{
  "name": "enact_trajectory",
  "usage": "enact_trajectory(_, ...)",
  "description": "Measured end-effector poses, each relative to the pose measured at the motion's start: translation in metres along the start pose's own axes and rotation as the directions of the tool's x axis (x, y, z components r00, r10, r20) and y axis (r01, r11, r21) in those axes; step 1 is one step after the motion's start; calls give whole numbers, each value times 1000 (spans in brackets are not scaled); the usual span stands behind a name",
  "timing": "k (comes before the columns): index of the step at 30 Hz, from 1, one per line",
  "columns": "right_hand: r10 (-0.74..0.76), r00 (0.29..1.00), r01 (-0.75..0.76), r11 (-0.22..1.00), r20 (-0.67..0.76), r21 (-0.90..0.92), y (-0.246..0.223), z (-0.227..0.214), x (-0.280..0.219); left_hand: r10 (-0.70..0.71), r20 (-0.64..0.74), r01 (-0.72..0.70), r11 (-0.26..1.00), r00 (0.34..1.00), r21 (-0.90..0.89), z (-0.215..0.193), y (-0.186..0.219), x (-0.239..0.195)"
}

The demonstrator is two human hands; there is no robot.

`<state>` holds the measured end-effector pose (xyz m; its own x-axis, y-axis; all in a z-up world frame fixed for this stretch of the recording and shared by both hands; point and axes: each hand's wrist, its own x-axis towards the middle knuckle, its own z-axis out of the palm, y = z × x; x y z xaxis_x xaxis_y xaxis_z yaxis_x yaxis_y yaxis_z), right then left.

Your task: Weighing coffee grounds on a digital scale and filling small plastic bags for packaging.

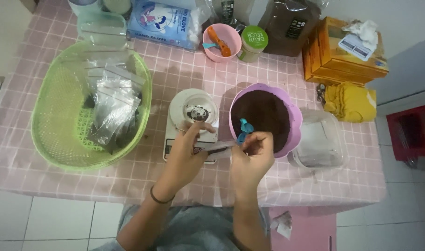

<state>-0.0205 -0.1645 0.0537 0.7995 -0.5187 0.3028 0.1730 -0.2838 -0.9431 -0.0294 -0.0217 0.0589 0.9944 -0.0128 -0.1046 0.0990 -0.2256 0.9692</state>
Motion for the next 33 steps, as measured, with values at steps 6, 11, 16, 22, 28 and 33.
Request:
enact_trajectory(6, 21, 976, -28, 999, 215, 27, -3, -4, -2, 284, -31, -269, 934, 958, 236, 12, 3, -5)
enact_trajectory(11, 23, 953, -16, 1000, 303, -26, -1, -3, -6, 311, -128, -295, 947, 942, 131, 19, -9, 3)
enact_trajectory(16, 19, 941, -10, 1000, 338, -29, -12, -11, -5, 210, -310, -175, 975, 927, 138, 0, -7, 6)
enact_trajectory(22, 5, 942, -52, 990, 336, 133, -13, -5, -1, 196, -294, -203, 979, 935, 4, -4, -3, 2)
enact_trajectory(28, -133, 903, 8, 956, 408, 293, -14, 0, 26, 61, -80, -95, 831, 995, -548, 3, -21, 12)
enact_trajectory(33, -101, 866, -161, 871, 490, 464, -40, 6, 39, -52, -56, -12, 619, 997, -785, 18, -30, 21)
